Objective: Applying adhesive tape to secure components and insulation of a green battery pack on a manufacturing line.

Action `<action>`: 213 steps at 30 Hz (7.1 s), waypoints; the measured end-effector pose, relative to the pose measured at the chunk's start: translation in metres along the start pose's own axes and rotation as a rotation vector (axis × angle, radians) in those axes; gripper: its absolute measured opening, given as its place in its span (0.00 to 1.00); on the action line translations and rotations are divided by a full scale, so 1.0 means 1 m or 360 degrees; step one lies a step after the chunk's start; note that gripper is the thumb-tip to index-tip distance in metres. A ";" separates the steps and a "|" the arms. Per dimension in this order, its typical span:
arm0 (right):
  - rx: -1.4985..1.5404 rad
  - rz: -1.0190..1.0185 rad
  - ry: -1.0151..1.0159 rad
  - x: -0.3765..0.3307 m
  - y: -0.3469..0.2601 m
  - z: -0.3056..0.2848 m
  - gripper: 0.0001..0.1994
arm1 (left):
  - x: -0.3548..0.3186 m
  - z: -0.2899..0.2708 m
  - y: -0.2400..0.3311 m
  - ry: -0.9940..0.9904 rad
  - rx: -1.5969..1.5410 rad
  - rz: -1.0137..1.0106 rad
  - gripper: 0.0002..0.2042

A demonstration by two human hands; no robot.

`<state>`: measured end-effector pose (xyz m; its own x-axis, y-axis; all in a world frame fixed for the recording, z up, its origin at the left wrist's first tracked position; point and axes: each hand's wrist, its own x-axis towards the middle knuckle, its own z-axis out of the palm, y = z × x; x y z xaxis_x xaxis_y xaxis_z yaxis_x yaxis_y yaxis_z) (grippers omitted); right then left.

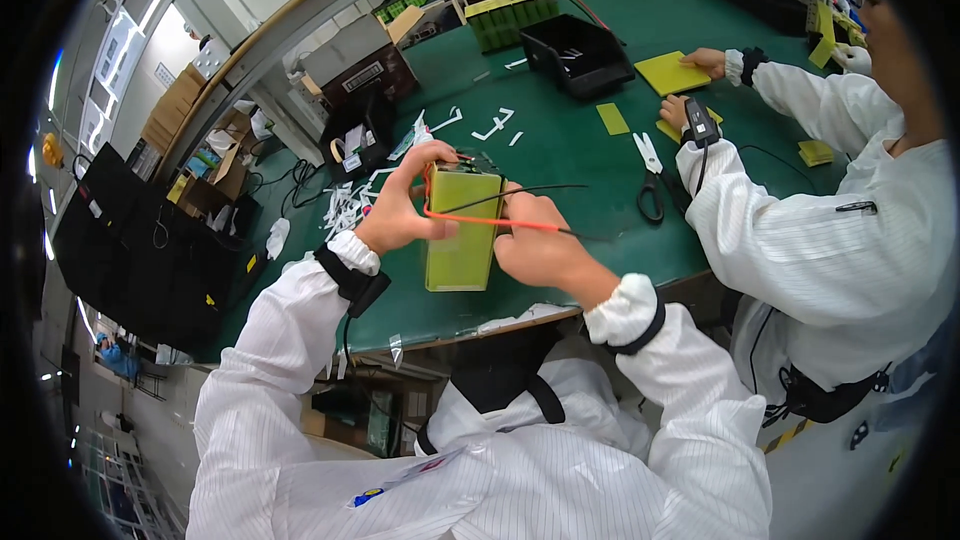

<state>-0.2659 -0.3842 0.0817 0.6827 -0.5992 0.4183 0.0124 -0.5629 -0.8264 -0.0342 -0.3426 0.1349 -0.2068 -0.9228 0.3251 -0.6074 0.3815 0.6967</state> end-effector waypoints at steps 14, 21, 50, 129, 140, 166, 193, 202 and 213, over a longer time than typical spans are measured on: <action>-0.0820 -0.0004 0.0526 -0.043 -0.025 0.046 0.34 | 0.014 0.019 -0.052 -0.0312 -0.0176 0.0805 0.56; -0.0345 0.0042 0.0190 -0.039 0.011 -0.011 0.41 | 0.041 -0.057 0.019 -0.1048 0.0548 0.0634 0.65; -0.0459 -0.0247 -0.0010 0.012 0.049 -0.025 0.49 | 0.079 0.000 0.020 -0.1026 0.0556 0.0562 0.46; 0.0027 -0.0572 0.0237 -0.074 -0.044 0.103 0.09 | 0.061 -0.005 0.004 -0.0906 0.0349 0.0797 0.28; -0.1086 -0.0607 0.1473 -0.080 0.036 0.062 0.11 | 0.079 0.000 0.004 -0.1122 0.0420 0.0636 0.32; -0.1023 -0.0743 0.1439 -0.062 0.048 0.087 0.15 | 0.074 -0.006 0.002 -0.1102 0.0403 0.0568 0.35; 0.0426 0.0235 0.0915 -0.084 0.020 0.058 0.16 | 0.077 0.001 0.042 -0.1094 0.0463 0.0474 0.29; -0.0271 -0.0374 -0.0049 -0.034 0.049 -0.003 0.08 | 0.080 0.016 0.014 -0.1037 0.0134 0.1027 0.29; -0.0387 -0.0468 -0.0241 -0.029 0.043 -0.002 0.08 | 0.073 0.023 0.012 -0.0938 -0.0049 0.1050 0.27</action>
<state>-0.2868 -0.3921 0.0344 0.7757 -0.3126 0.5482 0.0622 -0.8266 -0.5594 -0.0741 -0.4065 0.1527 -0.8746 -0.3885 0.2901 -0.2057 0.8391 0.5035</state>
